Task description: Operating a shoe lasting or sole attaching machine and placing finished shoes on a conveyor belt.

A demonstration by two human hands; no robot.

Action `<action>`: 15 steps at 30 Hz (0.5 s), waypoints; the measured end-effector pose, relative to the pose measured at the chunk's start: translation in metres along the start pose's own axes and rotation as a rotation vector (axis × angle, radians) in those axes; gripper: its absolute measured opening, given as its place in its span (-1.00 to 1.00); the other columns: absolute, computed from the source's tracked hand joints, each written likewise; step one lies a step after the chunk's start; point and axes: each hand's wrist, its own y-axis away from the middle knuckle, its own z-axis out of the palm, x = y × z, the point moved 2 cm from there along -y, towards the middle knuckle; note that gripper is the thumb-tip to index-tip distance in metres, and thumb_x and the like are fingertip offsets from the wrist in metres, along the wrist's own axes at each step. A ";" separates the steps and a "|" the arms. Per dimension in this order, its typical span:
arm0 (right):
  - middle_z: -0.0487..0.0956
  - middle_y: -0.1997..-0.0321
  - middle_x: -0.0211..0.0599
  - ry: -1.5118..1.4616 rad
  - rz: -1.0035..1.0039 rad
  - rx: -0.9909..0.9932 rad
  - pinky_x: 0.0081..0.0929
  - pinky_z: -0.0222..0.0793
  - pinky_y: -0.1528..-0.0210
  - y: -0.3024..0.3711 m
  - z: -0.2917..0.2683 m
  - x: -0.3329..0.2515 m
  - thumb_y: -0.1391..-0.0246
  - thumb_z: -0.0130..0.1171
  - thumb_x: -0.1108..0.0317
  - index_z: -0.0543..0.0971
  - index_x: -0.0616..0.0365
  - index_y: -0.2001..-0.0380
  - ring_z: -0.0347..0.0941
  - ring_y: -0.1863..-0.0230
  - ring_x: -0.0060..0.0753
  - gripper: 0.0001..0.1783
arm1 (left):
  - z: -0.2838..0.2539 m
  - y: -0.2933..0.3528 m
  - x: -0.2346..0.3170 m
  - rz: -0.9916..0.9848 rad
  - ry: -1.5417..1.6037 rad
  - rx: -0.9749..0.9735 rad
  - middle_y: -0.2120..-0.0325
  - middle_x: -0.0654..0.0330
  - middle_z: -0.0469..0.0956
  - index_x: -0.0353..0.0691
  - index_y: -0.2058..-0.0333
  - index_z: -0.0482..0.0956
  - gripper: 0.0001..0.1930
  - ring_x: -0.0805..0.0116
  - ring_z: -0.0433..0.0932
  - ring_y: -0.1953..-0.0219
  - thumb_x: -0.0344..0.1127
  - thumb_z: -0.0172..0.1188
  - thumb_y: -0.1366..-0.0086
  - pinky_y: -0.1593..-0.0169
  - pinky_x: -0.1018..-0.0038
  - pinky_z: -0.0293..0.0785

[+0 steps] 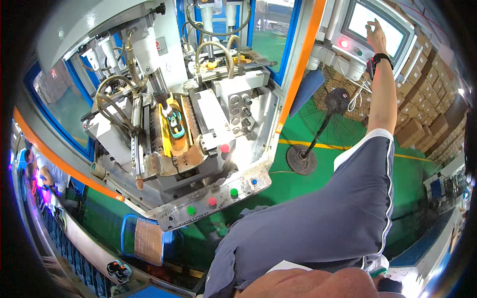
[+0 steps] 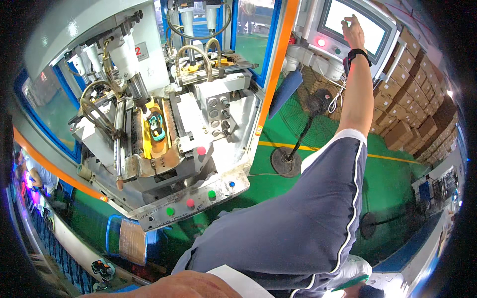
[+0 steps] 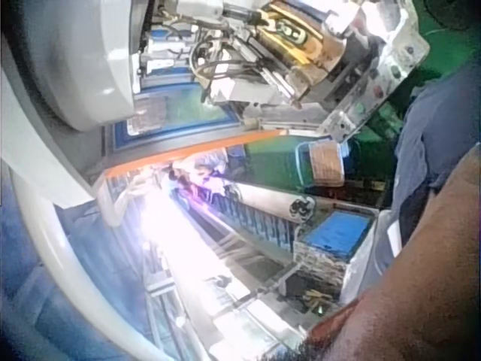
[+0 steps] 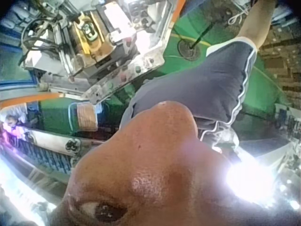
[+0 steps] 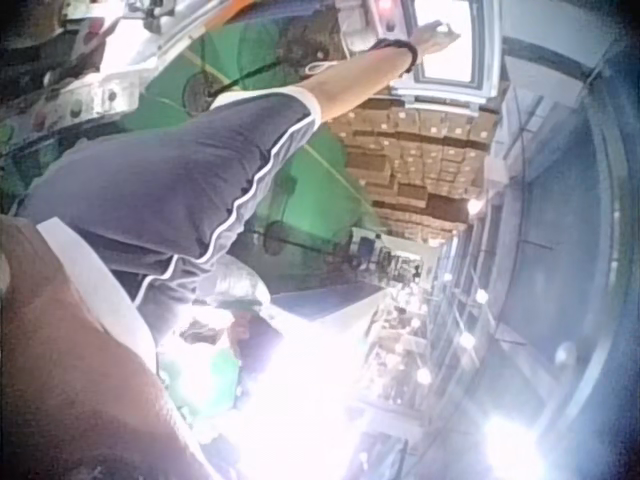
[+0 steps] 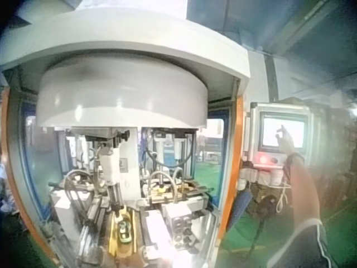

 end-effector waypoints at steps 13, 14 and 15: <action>0.61 0.38 -0.23 0.000 0.020 0.011 -0.38 0.47 0.24 0.001 -0.007 0.011 -0.10 0.13 0.17 0.50 -0.05 -0.05 0.50 0.58 -0.43 -0.58 | -0.004 -0.009 0.016 0.073 -0.273 -0.054 0.18 0.00 0.60 -0.36 0.18 0.60 -0.41 0.07 0.59 0.21 0.16 0.12 -0.17 0.09 0.25 0.48; 0.64 0.26 -0.19 0.012 0.053 -0.003 -0.36 0.46 0.21 0.004 -0.003 0.011 -0.09 0.15 0.17 0.53 -0.08 0.00 0.49 0.60 -0.43 -0.62 | -0.007 -0.008 0.016 0.072 -0.300 -0.058 0.18 0.00 0.60 -0.36 0.18 0.60 -0.40 0.07 0.59 0.21 0.17 0.12 -0.18 0.09 0.24 0.48; 0.64 0.26 -0.19 0.005 0.048 0.006 -0.36 0.46 0.21 0.000 -0.005 0.011 -0.09 0.15 0.17 0.53 -0.08 0.00 0.49 0.60 -0.43 -0.62 | -0.005 -0.010 0.020 0.080 -0.308 -0.058 0.18 -0.01 0.60 -0.36 0.18 0.60 -0.40 0.07 0.59 0.21 0.17 0.11 -0.18 0.09 0.24 0.48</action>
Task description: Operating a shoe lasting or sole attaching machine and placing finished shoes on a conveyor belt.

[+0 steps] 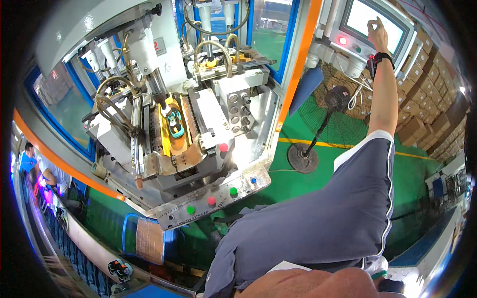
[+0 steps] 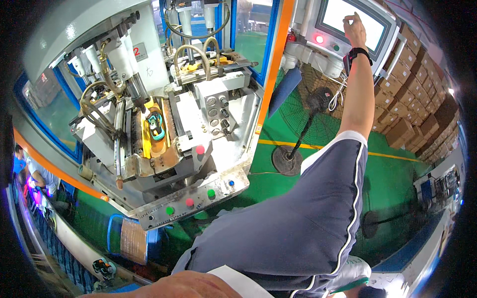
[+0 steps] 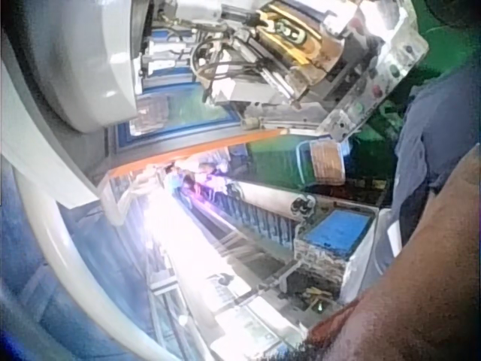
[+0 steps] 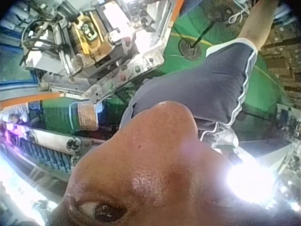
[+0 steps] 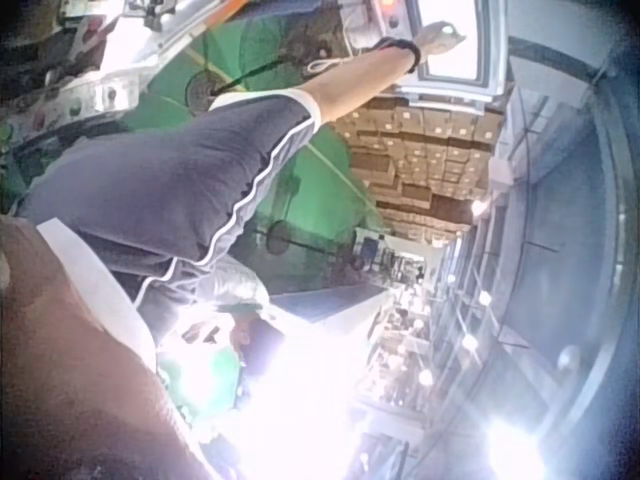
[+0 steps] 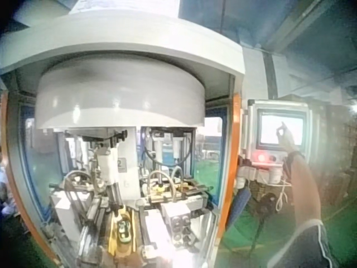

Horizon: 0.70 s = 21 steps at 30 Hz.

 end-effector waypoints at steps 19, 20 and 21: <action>0.65 0.23 -0.27 -0.075 -0.044 0.077 -0.38 0.46 0.21 0.009 0.010 0.000 -0.06 0.15 0.16 0.53 -0.03 0.01 0.56 0.51 -0.35 -0.60 | -0.005 -0.050 0.059 0.098 -0.356 -0.065 0.16 -0.02 0.60 -0.38 0.17 0.60 -0.33 0.02 0.59 0.20 0.25 0.03 -0.20 0.07 0.21 0.46; 0.66 0.24 -0.26 -0.156 0.005 0.092 -0.41 0.46 0.23 0.020 0.017 -0.008 -0.05 0.17 0.16 0.54 0.01 0.02 0.57 0.51 -0.38 -0.59 | -0.010 -0.054 0.053 0.091 -0.380 -0.067 0.16 -0.02 0.60 -0.38 0.17 0.60 -0.32 0.02 0.59 0.20 0.26 0.03 -0.20 0.07 0.21 0.46; 0.64 0.10 -0.20 -0.146 0.030 0.078 -0.42 0.47 0.25 0.022 0.022 -0.006 -0.03 0.18 0.14 0.59 0.05 0.08 0.57 0.52 -0.38 -0.61 | -0.012 -0.053 0.050 0.084 -0.396 -0.074 0.16 -0.02 0.60 -0.39 0.17 0.60 -0.32 0.02 0.59 0.20 0.26 0.02 -0.20 0.07 0.21 0.46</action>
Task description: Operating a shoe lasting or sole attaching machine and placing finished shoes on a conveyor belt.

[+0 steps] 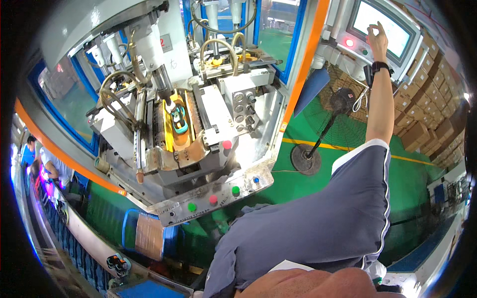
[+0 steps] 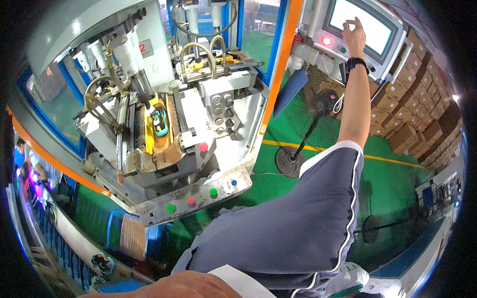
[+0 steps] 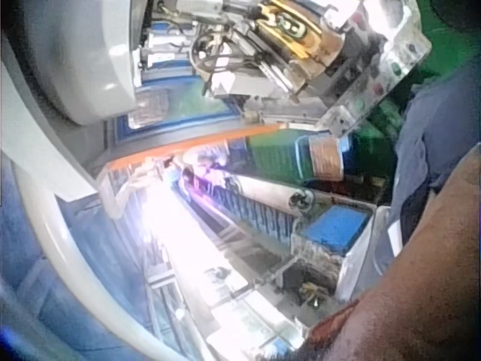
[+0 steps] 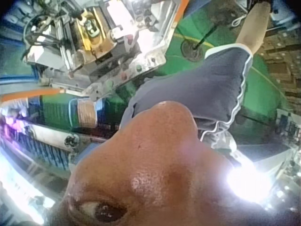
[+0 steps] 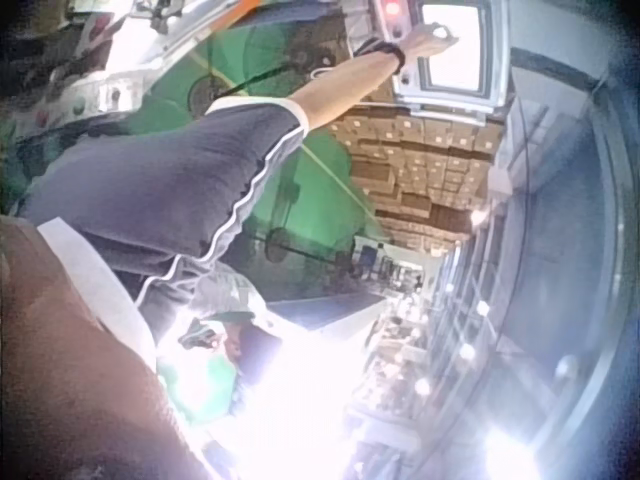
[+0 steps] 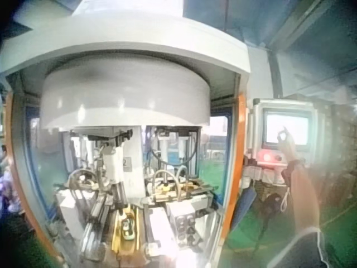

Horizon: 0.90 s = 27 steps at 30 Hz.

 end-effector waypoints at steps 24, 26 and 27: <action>0.62 0.12 -0.30 -1.507 -0.870 -0.964 -0.60 0.39 0.18 0.465 0.061 -0.662 -0.23 0.05 0.46 0.59 0.23 0.15 0.47 0.24 -0.53 -0.81 | 0.056 0.531 -0.331 -1.412 0.721 0.879 0.28 -0.08 0.61 -0.25 0.13 0.48 -0.39 -0.06 0.59 0.17 -0.05 0.42 0.15 0.09 0.20 0.49; 0.61 0.14 -0.31 -1.620 -1.129 -0.900 -0.59 0.39 0.16 0.506 -0.020 -0.729 -0.21 0.07 0.49 0.59 0.24 0.16 0.48 0.21 -0.54 -0.82 | 0.059 0.542 -0.342 -1.379 0.738 0.885 0.25 -0.12 0.60 -0.28 0.07 0.44 -0.34 -0.08 0.59 0.15 -0.03 0.40 0.12 0.08 0.21 0.49; 0.61 0.15 -0.31 -1.659 -1.280 -0.778 -0.58 0.40 0.16 0.525 -0.066 -0.756 -0.20 0.08 0.51 0.59 0.25 0.16 0.49 0.19 -0.54 -0.82 | 0.023 0.547 -0.332 -1.350 0.790 0.979 0.23 -0.12 0.61 -0.32 0.06 0.47 -0.35 -0.04 0.59 0.13 -0.07 0.41 0.11 0.05 0.22 0.49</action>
